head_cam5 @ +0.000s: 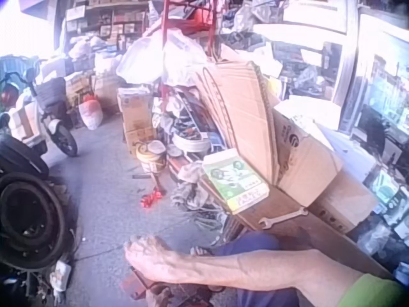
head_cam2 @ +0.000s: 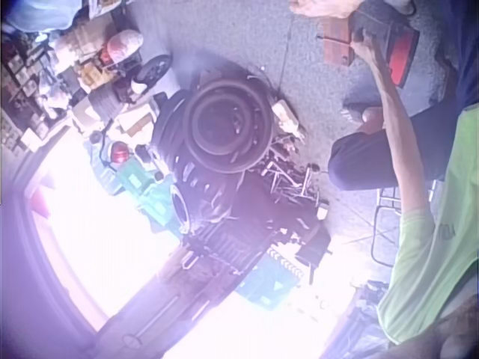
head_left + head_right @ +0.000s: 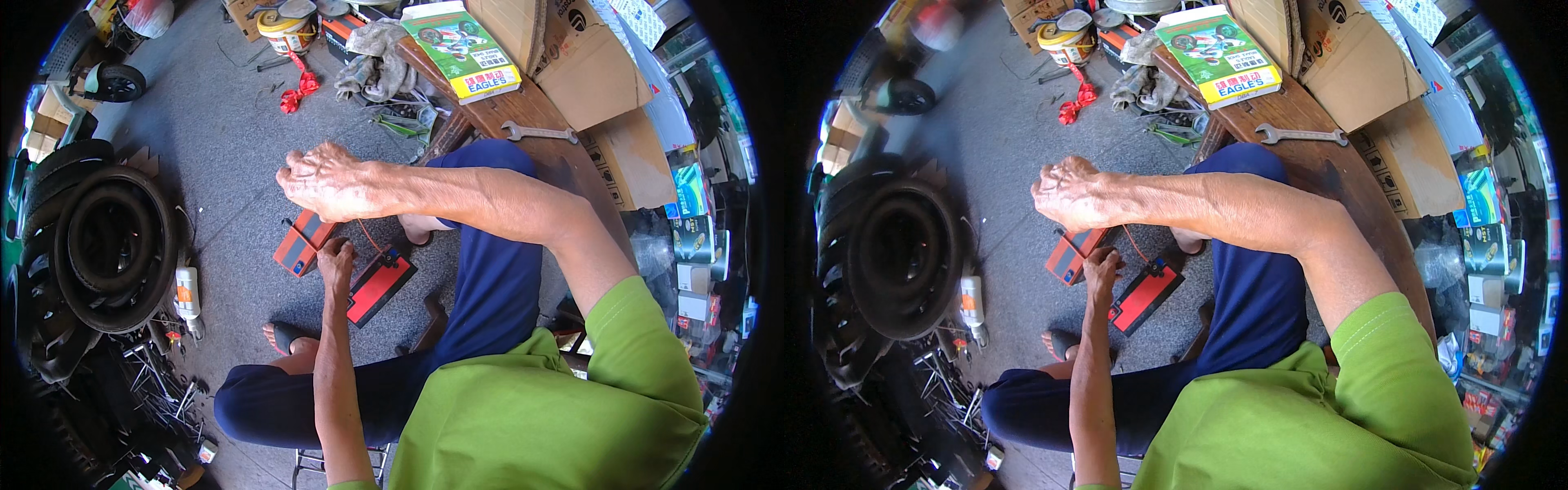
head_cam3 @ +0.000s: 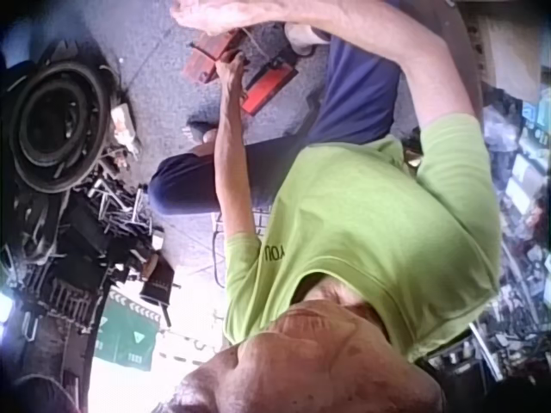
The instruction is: The person sits on a low stool in a cluttered workshop and uses a screwdriver to open and manipulate two red rectangular battery-like objects. They remove a small black component, connect wires, and repeatedly adjust the parts with the screwdriver.
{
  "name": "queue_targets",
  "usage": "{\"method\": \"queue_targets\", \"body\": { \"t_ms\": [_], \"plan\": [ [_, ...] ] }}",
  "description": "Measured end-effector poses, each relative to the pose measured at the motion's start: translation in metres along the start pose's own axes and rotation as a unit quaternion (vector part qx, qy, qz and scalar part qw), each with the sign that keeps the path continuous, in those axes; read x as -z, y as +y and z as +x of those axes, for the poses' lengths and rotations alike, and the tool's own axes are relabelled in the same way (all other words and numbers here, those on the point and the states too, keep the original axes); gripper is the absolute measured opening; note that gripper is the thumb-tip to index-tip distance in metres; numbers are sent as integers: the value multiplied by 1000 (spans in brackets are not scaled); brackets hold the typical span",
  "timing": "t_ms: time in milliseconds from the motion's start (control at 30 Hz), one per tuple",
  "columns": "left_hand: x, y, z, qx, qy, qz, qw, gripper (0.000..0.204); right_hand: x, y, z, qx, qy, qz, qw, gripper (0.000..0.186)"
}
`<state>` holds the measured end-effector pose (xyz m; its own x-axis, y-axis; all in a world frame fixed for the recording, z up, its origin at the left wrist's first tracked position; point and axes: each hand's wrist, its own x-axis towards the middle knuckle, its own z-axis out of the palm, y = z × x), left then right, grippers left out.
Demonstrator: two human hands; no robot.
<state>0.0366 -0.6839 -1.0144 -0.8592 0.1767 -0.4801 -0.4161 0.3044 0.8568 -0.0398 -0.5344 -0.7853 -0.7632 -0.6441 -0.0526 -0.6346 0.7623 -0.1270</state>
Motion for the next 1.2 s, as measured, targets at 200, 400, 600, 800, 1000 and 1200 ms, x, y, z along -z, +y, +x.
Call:
{"method": "queue_targets", "body": {
  "t_ms": [200,400,600,800,1000,1200],
  "plan": [
    [-2,2,0,11,-4,-7,1000,28,-17,0,1,32,98,50,993,38],
    [-3,9,-1,1,22,-26,999,24,-8,2,5,-59,1,56,997,38],
    [-5,28,0,2,49,-155,987,32,-26,2,2,21,117,31,992,44],
    [-4,36,2,54,21,-220,974,43,-14,-3,0,-28,31,67,997,42],
    [-8,38,4,59,7,-221,974,43,-8,2,6,-42,-40,23,998,42],
    [-11,38,9,68,4,-199,978,41,-6,-1,1,-22,-17,72,997,51]
  ]
}}
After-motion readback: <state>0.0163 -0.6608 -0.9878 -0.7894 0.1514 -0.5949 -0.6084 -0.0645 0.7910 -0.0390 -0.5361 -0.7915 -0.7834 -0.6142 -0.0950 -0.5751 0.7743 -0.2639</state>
